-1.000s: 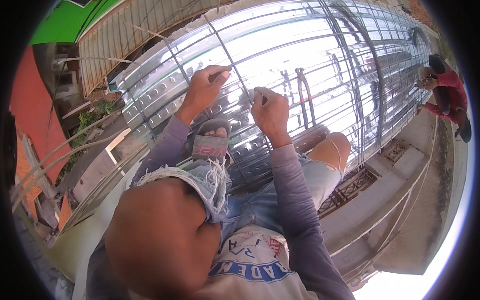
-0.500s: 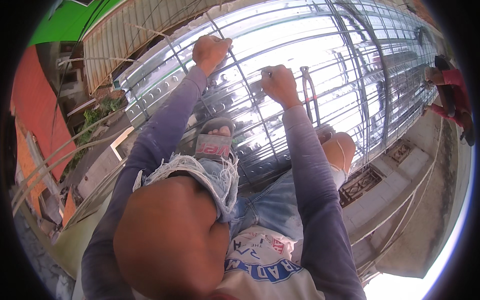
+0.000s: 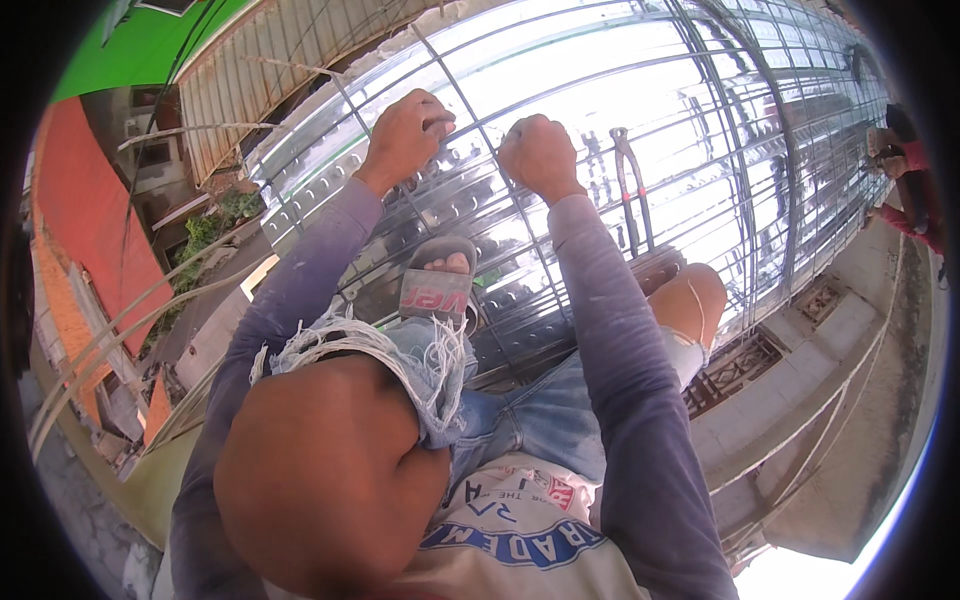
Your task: The person uses pliers to twist and secure wire ties at the intersections of a metal grid structure. They repeatedly position the wires and twist them to fasten the grid components together.
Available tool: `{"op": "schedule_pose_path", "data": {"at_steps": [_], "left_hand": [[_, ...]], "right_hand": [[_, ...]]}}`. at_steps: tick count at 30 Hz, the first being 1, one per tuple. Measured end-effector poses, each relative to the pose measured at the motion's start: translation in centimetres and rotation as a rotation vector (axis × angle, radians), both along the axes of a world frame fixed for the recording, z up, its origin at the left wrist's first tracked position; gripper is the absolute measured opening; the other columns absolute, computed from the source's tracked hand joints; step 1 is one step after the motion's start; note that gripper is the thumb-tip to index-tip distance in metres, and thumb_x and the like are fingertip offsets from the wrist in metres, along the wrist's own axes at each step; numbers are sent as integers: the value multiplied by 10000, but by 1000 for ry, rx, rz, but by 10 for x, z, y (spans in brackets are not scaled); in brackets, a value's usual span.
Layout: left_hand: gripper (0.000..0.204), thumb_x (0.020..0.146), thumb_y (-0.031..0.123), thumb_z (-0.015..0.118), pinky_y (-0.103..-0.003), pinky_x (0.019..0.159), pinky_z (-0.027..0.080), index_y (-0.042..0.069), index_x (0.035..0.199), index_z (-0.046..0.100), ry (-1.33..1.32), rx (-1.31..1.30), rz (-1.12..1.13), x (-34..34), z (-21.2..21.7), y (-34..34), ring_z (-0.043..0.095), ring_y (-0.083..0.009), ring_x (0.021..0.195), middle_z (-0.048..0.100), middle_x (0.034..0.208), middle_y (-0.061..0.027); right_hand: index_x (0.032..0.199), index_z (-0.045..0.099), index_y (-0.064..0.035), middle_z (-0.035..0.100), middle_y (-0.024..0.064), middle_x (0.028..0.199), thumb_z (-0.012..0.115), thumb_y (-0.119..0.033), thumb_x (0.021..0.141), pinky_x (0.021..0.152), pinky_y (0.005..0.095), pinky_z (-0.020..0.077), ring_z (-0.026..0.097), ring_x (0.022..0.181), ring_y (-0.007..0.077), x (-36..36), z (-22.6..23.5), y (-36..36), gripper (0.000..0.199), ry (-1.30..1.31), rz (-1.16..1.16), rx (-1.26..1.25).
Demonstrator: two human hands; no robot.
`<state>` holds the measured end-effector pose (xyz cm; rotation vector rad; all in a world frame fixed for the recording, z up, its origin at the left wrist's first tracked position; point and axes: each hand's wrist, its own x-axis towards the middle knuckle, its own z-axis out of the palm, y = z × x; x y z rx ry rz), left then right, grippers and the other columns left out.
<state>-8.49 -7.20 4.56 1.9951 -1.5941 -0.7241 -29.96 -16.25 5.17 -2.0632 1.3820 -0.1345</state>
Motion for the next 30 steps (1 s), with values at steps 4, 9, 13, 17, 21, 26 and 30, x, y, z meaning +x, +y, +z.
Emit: {"op": "schedule_pose_path", "data": {"at_steps": [4,9,13,17,21,26,30], "left_hand": [[121,975,150,687,-483,873,538,38,1017,703,-157,0,-100,-7,9,-10,696,-364,993,696,1069,-140],[148,994,128,646,-510,874,521,-19,992,658,-103,-27,-105,-28,19,-21,686,-418,985,706,1027,-200],[176,974,142,715,-451,841,572,-26,1023,731,165,12,75,-37,18,-19,746,-386,927,772,969,-205],[226,971,68,704,-413,871,600,-16,1173,759,433,-65,198,-39,9,2,778,-305,981,794,1092,-197],[323,962,42,680,-362,911,604,2,1274,752,508,-187,252,-45,-9,14,783,-248,1019,802,1142,-174],[319,969,23,684,-354,923,607,-26,1285,685,522,-186,326,-53,-10,13,786,-271,1073,798,1120,-178],[394,941,3,721,-357,904,613,-1,1323,623,557,-371,428,-60,-28,13,784,-259,1038,742,1173,-153]], "right_hand": [[791,766,8,719,301,822,596,-119,853,794,516,595,726,811,473,0,5,-1,221,-53,2,7],[943,805,67,665,131,663,662,-152,877,633,387,514,608,608,192,2,23,-8,269,-257,-17,256],[884,772,117,585,50,626,682,-141,893,579,343,436,488,612,108,10,50,6,273,-299,-150,409],[858,763,119,598,62,605,670,-121,906,570,346,442,513,602,110,6,46,25,262,-338,-104,316],[950,789,102,583,128,568,669,-126,897,585,383,472,535,581,153,33,50,22,263,-240,154,204],[687,698,56,560,41,594,690,-132,831,493,361,355,461,555,135,76,57,-32,237,-199,230,424],[662,636,7,486,8,603,678,-105,800,476,337,258,374,539,120,90,50,-64,183,-187,222,508]]}}
